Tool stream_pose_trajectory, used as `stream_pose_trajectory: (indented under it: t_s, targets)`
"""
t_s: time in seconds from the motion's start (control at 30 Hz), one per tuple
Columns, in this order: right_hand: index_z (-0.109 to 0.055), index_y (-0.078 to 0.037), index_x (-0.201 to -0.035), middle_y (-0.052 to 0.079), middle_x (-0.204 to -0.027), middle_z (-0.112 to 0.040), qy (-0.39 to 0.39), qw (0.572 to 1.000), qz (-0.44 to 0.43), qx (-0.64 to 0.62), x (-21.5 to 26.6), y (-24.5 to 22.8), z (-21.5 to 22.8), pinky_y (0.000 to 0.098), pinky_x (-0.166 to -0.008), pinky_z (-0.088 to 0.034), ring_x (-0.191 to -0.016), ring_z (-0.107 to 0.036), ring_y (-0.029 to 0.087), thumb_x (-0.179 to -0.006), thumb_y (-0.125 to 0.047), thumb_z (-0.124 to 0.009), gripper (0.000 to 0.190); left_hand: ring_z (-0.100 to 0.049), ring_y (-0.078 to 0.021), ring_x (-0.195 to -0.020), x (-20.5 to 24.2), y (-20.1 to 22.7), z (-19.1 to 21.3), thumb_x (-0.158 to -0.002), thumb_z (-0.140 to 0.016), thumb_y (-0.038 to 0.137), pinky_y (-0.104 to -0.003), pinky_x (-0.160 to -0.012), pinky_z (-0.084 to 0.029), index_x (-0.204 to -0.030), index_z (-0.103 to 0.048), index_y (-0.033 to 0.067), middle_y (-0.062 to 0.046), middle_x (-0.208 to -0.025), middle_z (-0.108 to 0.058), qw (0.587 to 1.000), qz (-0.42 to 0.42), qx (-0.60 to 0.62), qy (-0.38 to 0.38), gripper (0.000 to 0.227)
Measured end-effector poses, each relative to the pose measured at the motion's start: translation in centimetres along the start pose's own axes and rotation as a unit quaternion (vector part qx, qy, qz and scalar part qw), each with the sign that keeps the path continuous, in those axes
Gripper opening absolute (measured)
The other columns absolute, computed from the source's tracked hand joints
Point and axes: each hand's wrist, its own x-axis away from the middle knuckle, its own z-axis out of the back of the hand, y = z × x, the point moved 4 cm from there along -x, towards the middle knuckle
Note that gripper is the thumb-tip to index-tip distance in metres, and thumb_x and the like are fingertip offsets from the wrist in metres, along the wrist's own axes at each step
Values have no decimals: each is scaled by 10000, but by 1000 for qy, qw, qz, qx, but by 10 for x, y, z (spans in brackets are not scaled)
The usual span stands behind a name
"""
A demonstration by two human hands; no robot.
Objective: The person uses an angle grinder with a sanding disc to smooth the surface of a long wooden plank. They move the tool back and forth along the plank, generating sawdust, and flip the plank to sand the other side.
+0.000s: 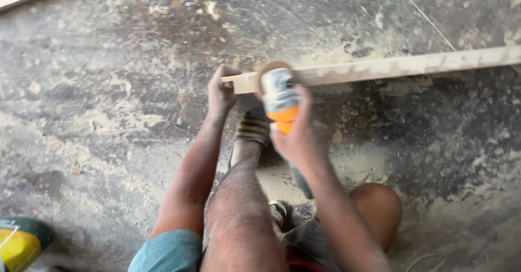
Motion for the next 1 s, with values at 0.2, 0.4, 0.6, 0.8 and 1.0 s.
stream_pose_trajectory:
  t_s: [0.2, 0.4, 0.6, 0.8, 1.0]
  targets:
    - [-280, -206, -1486, 263, -1049, -655, -31, 997, 48, 52, 4, 13, -7, 557, -733, -575, -848, -717, 496, -793, -176, -705, 813, -722, -273, -889, 2, 19, 1, -730, -888, 60, -396, -831, -556, -965, -698, 100, -124, -912, -731, 999, -2, 50, -1, 305]
    - [-270, -191, -1475, 285, -1018, -662, 9, 1000, 0, 17, -7, 65, 38, 551, -751, -555, -826, -711, 475, -810, -84, -691, 794, -734, -331, -868, 1, 3, 0, -800, -893, 48, -392, -783, -569, -948, -681, 51, -157, -895, -716, 999, -40, 27, 0, 259]
    - [-288, -106, -1470, 301, -984, -634, 62, 996, -49, -40, -12, 86, 84, 542, -717, -525, -807, -674, 460, -787, 48, -675, 800, -735, -393, -891, -1, 13, -1, -815, -885, 11, -437, -769, -577, -950, -649, 4, -209, -917, -712, 998, -58, 20, -10, 272]
    - [-238, -132, -1490, 299, -1023, -610, 146, 983, -97, -58, -22, 144, 121, 542, -708, -526, -834, -655, 449, -811, 38, -696, 836, -735, -406, -908, -2, 15, -1, -809, -861, -31, -441, -785, -574, -946, -646, -8, -216, -920, -707, 998, -58, 12, -15, 256]
    - [-187, -161, -1502, 327, -1201, -626, 130, 980, -105, -110, -15, 108, 111, 623, -860, -519, -1010, -659, 556, -792, -53, -757, 917, -742, -385, -883, -9, 7, -3, -816, -785, -63, -433, -725, -561, -947, -669, 2, -211, -890, -726, 998, -66, -22, -4, 186]
